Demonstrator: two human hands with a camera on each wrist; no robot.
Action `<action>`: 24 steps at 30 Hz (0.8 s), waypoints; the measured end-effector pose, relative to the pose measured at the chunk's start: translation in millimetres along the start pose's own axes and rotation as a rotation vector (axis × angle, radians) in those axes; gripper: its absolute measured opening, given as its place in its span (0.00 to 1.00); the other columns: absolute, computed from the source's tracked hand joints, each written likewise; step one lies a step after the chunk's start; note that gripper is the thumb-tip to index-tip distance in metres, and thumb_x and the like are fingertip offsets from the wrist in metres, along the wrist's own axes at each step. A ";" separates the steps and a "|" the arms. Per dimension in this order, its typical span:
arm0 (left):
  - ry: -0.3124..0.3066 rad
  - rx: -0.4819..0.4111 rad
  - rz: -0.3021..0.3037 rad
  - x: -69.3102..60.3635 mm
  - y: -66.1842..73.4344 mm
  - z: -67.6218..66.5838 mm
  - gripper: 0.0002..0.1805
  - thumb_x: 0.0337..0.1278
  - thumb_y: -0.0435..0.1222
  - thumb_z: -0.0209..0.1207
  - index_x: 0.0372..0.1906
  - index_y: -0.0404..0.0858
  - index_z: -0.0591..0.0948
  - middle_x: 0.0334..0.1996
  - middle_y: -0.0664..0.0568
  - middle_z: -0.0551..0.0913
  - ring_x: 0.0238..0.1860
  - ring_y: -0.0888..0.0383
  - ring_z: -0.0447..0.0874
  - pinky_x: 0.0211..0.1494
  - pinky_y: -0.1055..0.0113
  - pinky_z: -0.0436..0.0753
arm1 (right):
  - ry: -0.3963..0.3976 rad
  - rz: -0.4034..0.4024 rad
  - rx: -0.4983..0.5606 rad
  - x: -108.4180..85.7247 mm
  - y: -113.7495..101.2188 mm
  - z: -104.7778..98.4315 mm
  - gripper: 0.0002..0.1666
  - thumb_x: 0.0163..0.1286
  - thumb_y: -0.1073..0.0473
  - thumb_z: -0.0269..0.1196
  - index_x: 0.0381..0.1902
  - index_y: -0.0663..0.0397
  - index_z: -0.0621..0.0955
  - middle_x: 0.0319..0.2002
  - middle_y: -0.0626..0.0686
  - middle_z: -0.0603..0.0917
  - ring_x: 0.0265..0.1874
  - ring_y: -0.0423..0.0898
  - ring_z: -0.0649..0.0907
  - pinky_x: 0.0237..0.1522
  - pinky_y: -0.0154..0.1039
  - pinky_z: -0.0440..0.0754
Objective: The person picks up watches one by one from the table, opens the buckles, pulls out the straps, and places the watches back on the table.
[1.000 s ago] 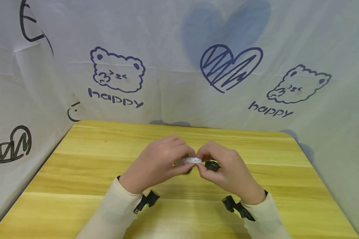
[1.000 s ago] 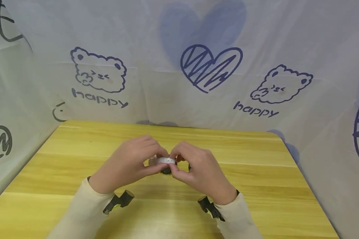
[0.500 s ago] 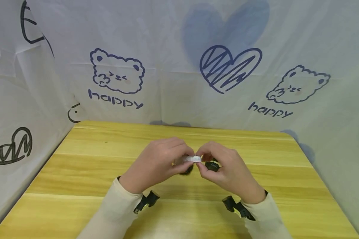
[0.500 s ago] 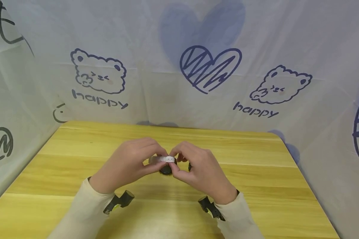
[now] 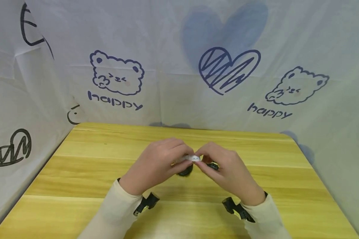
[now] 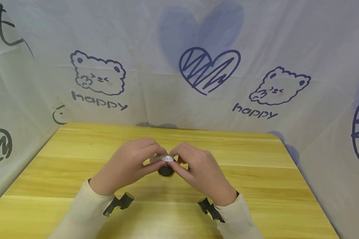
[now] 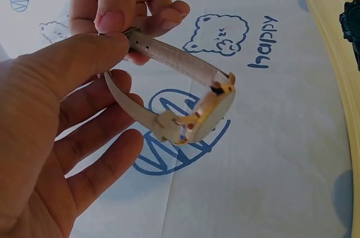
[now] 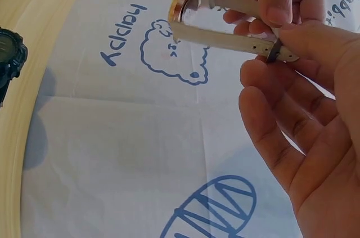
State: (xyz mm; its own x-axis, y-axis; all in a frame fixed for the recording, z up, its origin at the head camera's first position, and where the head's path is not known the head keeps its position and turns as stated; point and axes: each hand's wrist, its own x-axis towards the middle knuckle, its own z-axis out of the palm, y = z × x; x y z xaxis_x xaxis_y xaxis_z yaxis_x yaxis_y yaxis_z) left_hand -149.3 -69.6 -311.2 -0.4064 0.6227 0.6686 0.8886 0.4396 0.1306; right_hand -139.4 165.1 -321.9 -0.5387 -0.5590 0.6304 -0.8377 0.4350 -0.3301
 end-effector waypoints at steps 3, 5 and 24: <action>-0.010 0.000 -0.009 0.1 0.6 0.3 0.06 0.64 0.38 0.70 0.43 0.45 0.86 0.37 0.61 0.85 0.34 0.66 0.79 0.39 0.75 0.80 | 0.001 -0.007 -0.017 -0.6 0.0 0.9 0.05 0.78 0.55 0.63 0.45 0.47 0.83 0.40 0.44 0.85 0.30 0.34 0.80 0.32 0.26 0.78; -0.008 -0.005 -0.011 0.0 0.9 0.4 0.06 0.63 0.37 0.71 0.43 0.45 0.86 0.37 0.61 0.85 0.35 0.67 0.79 0.40 0.75 0.80 | 0.004 -0.008 -0.025 -0.8 -0.1 0.9 0.05 0.78 0.54 0.63 0.45 0.47 0.83 0.40 0.44 0.85 0.30 0.34 0.79 0.32 0.26 0.78; 0.022 0.036 -0.013 0.7 -0.6 1.0 0.04 0.63 0.35 0.67 0.41 0.44 0.84 0.35 0.59 0.83 0.33 0.66 0.76 0.37 0.74 0.80 | 0.018 0.014 -0.024 -0.6 -1.1 -2.6 0.06 0.76 0.57 0.65 0.47 0.49 0.83 0.41 0.45 0.85 0.27 0.33 0.79 0.27 0.27 0.78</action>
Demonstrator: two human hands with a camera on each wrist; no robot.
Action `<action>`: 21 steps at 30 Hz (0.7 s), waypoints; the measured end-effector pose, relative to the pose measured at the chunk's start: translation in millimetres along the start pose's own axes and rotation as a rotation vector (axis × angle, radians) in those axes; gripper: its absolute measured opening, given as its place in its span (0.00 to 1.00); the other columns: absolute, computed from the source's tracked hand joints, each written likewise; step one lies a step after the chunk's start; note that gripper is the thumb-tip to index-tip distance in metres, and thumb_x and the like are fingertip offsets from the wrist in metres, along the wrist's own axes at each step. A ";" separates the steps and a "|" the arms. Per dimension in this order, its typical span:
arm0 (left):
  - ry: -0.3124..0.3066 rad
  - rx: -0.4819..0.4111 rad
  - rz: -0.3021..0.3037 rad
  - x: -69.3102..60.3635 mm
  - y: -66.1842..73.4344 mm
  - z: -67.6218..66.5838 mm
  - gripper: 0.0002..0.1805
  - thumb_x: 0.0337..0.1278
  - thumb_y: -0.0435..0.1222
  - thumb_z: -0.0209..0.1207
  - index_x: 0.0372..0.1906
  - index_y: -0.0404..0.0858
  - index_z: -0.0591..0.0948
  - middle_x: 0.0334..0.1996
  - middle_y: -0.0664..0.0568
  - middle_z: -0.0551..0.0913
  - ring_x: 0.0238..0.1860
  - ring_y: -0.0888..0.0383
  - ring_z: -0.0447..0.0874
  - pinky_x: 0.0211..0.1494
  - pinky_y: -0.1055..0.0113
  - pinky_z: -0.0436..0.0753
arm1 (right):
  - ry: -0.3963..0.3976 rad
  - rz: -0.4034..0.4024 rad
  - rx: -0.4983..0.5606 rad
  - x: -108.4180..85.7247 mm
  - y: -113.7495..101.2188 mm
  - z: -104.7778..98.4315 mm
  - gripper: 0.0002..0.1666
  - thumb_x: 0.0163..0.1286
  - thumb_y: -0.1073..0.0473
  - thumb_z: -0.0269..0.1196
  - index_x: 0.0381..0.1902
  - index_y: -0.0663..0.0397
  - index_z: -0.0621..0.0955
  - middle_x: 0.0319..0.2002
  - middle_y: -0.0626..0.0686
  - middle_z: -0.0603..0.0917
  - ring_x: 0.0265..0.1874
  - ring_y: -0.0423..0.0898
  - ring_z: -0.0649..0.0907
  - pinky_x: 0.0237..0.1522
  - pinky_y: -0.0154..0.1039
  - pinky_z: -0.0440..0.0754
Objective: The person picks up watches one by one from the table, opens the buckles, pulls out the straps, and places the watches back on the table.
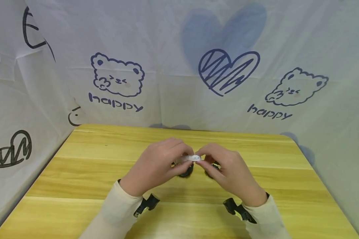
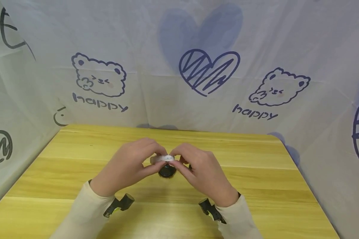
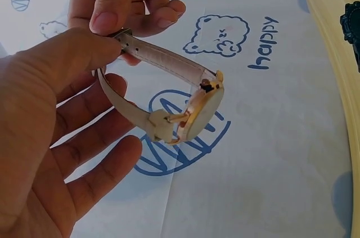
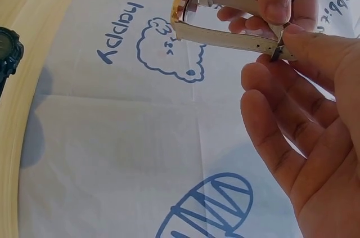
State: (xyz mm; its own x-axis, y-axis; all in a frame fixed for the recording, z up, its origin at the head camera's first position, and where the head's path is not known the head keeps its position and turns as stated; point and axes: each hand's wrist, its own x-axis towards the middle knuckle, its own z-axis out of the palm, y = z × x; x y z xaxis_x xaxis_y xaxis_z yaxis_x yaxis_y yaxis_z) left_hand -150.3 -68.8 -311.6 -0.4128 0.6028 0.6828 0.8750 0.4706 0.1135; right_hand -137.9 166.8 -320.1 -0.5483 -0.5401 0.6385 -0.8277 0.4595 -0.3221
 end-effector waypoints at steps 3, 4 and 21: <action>0.004 0.000 0.002 -0.3 0.3 -1.1 0.04 0.63 0.34 0.67 0.41 0.44 0.84 0.35 0.59 0.83 0.34 0.66 0.76 0.36 0.73 0.80 | 0.012 0.009 0.003 0.2 -0.9 -0.3 0.10 0.78 0.51 0.63 0.48 0.50 0.83 0.42 0.46 0.86 0.30 0.35 0.82 0.32 0.26 0.80; 0.003 0.000 0.002 -0.3 0.3 -1.4 0.04 0.63 0.34 0.67 0.41 0.44 0.84 0.35 0.59 0.83 0.34 0.65 0.76 0.37 0.73 0.80 | 0.018 0.010 -0.004 0.3 -1.3 -0.4 0.14 0.78 0.48 0.62 0.49 0.51 0.84 0.43 0.46 0.86 0.33 0.36 0.83 0.34 0.26 0.81; 0.116 0.048 0.037 2.2 3.5 -3.5 0.05 0.60 0.36 0.71 0.39 0.41 0.88 0.34 0.57 0.87 0.37 0.58 0.81 0.47 0.63 0.81 | 0.100 -0.033 -0.024 0.7 -6.6 -1.2 0.19 0.80 0.45 0.57 0.47 0.54 0.85 0.45 0.50 0.85 0.44 0.44 0.84 0.46 0.26 0.82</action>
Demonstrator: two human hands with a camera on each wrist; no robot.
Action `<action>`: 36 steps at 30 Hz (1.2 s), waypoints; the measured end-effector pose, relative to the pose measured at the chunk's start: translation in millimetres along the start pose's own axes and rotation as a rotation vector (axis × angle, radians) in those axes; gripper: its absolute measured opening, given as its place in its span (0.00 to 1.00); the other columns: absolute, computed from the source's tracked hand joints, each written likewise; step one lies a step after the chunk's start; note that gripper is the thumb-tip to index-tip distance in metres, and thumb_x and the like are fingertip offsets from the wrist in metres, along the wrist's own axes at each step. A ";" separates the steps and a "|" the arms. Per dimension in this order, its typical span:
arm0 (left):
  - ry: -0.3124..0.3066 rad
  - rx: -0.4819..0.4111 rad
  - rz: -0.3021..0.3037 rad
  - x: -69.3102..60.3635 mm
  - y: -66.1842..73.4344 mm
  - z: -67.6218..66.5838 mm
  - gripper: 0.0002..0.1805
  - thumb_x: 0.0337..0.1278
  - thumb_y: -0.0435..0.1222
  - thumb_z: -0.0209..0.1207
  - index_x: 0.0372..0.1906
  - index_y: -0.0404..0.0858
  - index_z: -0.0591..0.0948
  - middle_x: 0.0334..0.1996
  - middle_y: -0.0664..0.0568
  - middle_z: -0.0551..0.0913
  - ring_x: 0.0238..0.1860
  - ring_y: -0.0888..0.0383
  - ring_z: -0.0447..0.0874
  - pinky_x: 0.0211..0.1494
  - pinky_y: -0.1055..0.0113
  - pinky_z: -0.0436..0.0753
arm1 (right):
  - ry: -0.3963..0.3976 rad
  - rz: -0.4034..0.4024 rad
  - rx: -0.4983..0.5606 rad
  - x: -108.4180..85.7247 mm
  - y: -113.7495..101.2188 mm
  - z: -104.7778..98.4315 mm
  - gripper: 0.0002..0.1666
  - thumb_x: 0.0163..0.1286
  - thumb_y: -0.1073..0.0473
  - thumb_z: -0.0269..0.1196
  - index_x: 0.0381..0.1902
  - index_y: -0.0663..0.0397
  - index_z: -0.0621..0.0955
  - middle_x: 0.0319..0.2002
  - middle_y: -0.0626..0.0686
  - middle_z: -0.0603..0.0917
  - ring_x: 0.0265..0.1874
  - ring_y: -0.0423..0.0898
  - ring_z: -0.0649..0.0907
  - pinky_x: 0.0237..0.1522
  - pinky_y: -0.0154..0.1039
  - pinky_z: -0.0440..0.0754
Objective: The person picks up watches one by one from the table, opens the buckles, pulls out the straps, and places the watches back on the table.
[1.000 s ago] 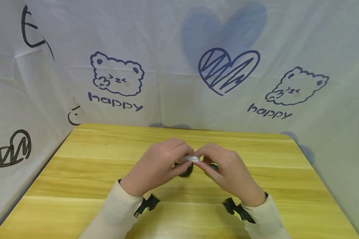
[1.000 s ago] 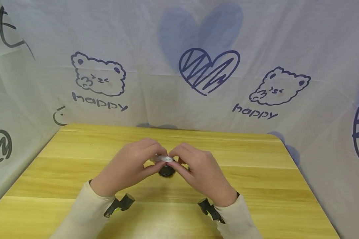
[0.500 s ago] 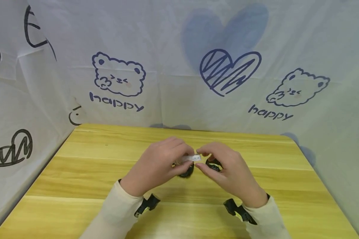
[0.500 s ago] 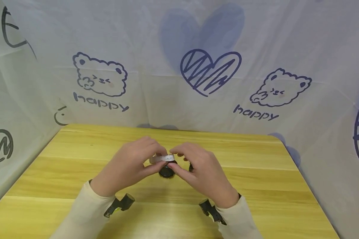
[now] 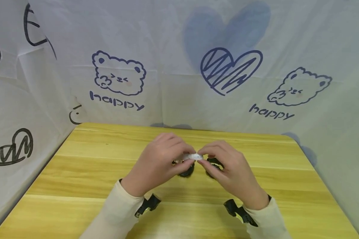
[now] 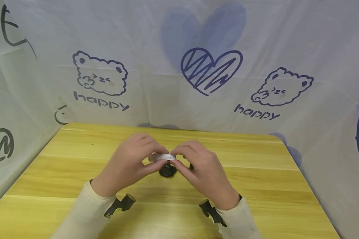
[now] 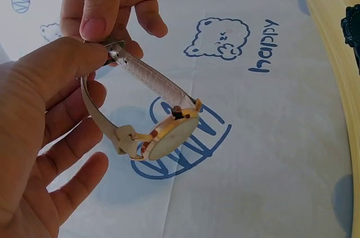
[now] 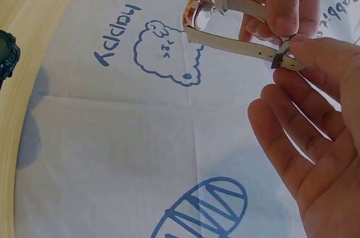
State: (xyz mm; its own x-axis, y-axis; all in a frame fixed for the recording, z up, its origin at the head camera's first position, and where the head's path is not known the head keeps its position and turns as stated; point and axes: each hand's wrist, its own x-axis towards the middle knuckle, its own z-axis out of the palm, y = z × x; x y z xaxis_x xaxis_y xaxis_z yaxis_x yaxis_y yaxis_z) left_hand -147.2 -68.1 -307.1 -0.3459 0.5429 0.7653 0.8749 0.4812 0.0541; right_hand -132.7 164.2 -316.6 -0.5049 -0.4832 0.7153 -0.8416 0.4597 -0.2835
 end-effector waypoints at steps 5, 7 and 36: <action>0.000 -0.020 0.001 0.0 -0.1 -0.3 0.04 0.59 0.35 0.70 0.38 0.42 0.88 0.34 0.57 0.87 0.36 0.59 0.80 0.44 0.67 0.81 | 0.002 -0.018 -0.001 0.5 0.9 -0.2 0.18 0.80 0.46 0.57 0.46 0.54 0.83 0.45 0.49 0.85 0.43 0.44 0.84 0.45 0.28 0.83; -0.001 -0.032 0.003 0.3 -0.2 0.4 0.04 0.59 0.35 0.70 0.38 0.42 0.88 0.34 0.57 0.87 0.36 0.60 0.80 0.42 0.68 0.81 | 0.001 -0.016 0.002 0.2 1.1 -1.1 0.17 0.80 0.46 0.57 0.46 0.54 0.83 0.45 0.49 0.85 0.43 0.44 0.84 0.45 0.28 0.83; -0.069 -0.100 0.022 -1.0 -5.4 0.3 0.06 0.62 0.36 0.71 0.42 0.42 0.88 0.37 0.58 0.86 0.38 0.61 0.80 0.39 0.73 0.80 | -0.059 0.008 -0.023 2.6 -1.0 -3.0 0.17 0.80 0.45 0.57 0.44 0.51 0.84 0.44 0.47 0.86 0.38 0.40 0.84 0.42 0.29 0.83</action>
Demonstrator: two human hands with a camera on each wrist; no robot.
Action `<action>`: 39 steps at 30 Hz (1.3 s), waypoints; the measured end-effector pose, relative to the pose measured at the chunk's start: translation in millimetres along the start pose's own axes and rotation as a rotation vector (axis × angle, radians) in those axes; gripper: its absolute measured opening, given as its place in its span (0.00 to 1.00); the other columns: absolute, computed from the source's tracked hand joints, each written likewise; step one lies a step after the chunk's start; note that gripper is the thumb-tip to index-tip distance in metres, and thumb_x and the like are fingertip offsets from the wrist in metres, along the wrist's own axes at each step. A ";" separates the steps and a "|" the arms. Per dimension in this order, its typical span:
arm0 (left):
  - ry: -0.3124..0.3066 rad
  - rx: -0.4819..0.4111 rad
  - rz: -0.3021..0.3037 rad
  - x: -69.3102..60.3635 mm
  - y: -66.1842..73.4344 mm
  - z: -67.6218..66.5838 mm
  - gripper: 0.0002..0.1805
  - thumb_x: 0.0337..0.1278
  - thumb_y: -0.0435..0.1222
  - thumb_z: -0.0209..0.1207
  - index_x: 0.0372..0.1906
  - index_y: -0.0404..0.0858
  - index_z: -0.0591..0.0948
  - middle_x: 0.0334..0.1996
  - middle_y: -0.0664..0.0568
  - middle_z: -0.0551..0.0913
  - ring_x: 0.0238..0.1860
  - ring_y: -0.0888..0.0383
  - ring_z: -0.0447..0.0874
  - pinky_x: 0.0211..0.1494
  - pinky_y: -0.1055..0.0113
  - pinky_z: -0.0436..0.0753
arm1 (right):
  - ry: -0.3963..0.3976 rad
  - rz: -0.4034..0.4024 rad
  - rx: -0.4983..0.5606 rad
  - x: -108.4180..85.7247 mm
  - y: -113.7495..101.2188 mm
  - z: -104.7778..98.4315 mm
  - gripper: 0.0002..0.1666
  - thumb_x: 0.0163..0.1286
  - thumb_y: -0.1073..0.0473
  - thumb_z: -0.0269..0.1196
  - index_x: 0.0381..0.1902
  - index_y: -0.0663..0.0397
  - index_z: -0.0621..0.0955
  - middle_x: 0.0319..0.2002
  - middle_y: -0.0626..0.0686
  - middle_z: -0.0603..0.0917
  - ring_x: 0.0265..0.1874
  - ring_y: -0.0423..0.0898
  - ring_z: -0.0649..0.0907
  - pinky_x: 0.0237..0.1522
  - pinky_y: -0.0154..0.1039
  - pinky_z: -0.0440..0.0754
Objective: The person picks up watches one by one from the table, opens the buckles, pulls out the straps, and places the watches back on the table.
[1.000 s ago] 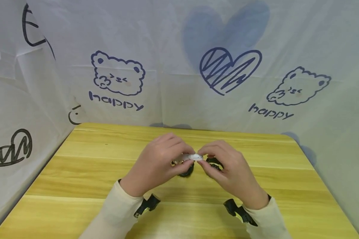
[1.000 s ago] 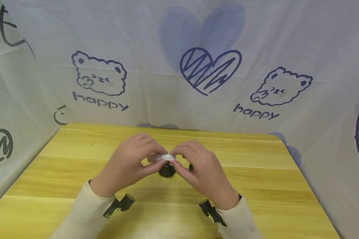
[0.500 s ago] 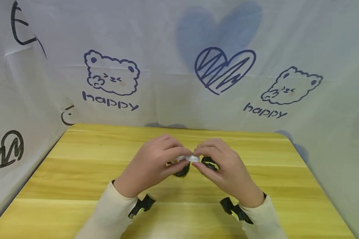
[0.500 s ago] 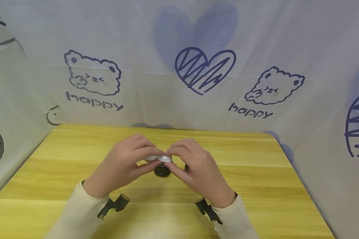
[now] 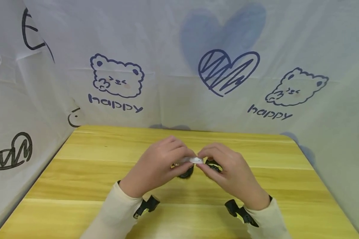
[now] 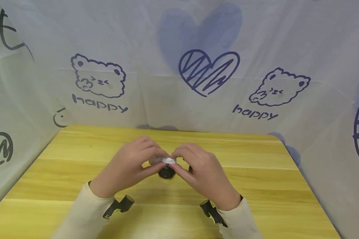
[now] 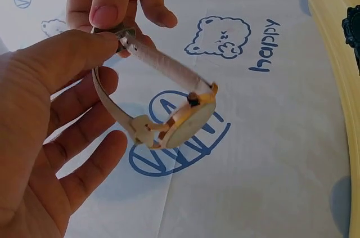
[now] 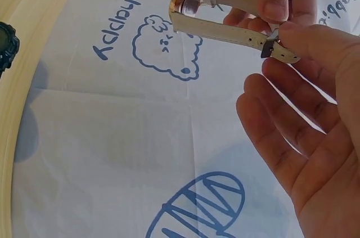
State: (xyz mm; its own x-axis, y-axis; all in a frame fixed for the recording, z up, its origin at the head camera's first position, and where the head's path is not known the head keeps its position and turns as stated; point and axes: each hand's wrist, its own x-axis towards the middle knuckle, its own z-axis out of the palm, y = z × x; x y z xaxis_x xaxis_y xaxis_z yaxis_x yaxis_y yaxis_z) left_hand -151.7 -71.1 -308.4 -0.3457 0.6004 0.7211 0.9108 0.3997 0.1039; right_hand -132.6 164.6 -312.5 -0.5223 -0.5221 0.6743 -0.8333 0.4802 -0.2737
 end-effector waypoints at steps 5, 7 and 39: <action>0.011 -0.008 -0.011 -0.1 0.3 0.5 0.05 0.60 0.35 0.71 0.40 0.42 0.88 0.35 0.59 0.86 0.37 0.61 0.79 0.39 0.73 0.79 | -0.025 0.010 0.030 -1.4 0.2 -0.1 0.16 0.80 0.46 0.57 0.46 0.51 0.83 0.45 0.46 0.86 0.39 0.38 0.84 0.43 0.31 0.85; 0.014 -0.015 -0.002 0.0 0.5 0.3 0.05 0.60 0.35 0.71 0.40 0.42 0.88 0.35 0.59 0.86 0.37 0.61 0.79 0.38 0.73 0.79 | -0.031 0.009 0.038 -1.7 0.4 -0.2 0.15 0.81 0.47 0.56 0.47 0.51 0.82 0.44 0.46 0.86 0.40 0.39 0.84 0.43 0.32 0.85; -0.053 -0.008 -0.070 -1.0 2.5 0.8 0.07 0.65 0.42 0.69 0.42 0.45 0.90 0.36 0.60 0.86 0.39 0.63 0.80 0.41 0.73 0.80 | -0.041 0.075 0.168 -4.4 2.0 -2.2 0.19 0.65 0.72 0.70 0.49 0.49 0.81 0.44 0.45 0.87 0.36 0.37 0.85 0.41 0.35 0.86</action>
State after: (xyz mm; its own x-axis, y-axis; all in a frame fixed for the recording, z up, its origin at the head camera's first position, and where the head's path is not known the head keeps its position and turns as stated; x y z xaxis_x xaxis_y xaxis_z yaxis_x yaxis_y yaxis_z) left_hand -149.3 -70.1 -309.4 -0.4198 0.6074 0.6744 0.8858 0.4361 0.1586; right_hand -131.5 169.5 -314.5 -0.5881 -0.5194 0.6200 -0.8085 0.3963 -0.4350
